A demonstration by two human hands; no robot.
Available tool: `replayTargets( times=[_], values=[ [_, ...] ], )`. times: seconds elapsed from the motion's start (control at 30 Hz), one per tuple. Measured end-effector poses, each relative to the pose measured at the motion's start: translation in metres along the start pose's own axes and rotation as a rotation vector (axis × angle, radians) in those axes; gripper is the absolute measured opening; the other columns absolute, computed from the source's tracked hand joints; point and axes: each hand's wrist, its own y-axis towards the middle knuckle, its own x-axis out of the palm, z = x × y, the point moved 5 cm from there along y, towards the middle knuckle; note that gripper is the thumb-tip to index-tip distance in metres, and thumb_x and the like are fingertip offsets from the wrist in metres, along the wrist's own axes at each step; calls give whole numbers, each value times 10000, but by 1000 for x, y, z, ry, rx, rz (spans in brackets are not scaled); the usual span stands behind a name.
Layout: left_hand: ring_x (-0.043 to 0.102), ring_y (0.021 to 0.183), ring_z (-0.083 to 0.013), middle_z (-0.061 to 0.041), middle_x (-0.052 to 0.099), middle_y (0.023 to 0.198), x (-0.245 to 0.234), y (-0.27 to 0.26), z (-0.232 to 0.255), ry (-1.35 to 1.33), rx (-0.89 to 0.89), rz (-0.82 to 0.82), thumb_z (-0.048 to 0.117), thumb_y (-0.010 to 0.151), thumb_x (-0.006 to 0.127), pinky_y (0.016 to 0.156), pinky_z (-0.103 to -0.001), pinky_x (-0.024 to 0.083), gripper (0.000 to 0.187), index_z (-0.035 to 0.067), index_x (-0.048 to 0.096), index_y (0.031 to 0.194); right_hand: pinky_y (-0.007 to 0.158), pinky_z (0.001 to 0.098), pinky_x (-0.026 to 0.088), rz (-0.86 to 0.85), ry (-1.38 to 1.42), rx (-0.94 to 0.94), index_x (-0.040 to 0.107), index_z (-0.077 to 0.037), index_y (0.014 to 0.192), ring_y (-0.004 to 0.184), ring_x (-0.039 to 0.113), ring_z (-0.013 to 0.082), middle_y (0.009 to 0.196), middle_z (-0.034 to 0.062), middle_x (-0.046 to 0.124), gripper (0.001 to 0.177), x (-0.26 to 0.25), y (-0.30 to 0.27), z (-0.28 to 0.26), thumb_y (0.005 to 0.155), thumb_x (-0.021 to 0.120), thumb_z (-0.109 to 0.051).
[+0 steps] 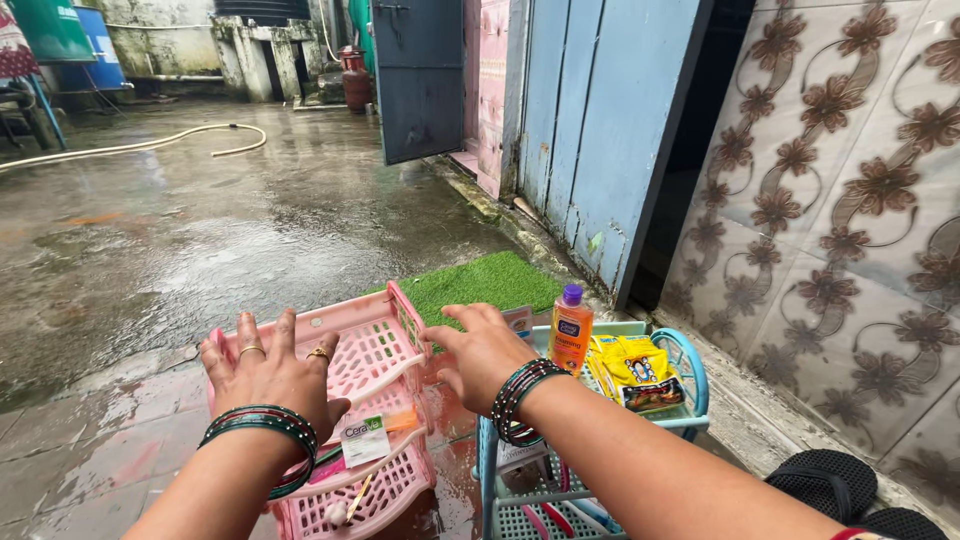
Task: The person cleans a plastic jar by scrubbing it with a steel wool pad and rinsing it at an outdoor sink.
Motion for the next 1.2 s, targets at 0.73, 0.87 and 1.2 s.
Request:
replayTargets(
  times=[0.73, 0.87, 1.2],
  values=[
    [-70, 1570, -384, -63, -5, 1719, -6, -2, 21, -81, 7, -56, 629, 878, 686, 1180, -703, -23, 864, 414, 241, 1587, 1173, 486, 298, -38, -24, 67, 608, -231, 1350, 1436, 312, 411, 1526, 175, 407, 547, -24, -12, 17, 826, 756, -179],
    [-79, 1568, -397, -65, -9, 1719, -7, 0, 17, -108, 1, -55, 615, 875, 698, 1180, -700, -6, 865, 402, 254, 1586, 1174, 479, 298, -51, -45, 88, 599, -244, 1358, 1433, 319, 398, 1526, 164, 409, 541, -28, -13, 18, 841, 755, -196],
    [-61, 1572, -381, -66, 13, 1718, -11, -1, 21, -146, -1, -43, 602, 885, 687, 1192, -699, -5, 842, 411, 258, 1584, 1175, 467, 309, -55, -53, 78, 604, -251, 1356, 1429, 338, 387, 1519, 151, 427, 553, -31, -13, 17, 829, 765, -208]
  ],
)
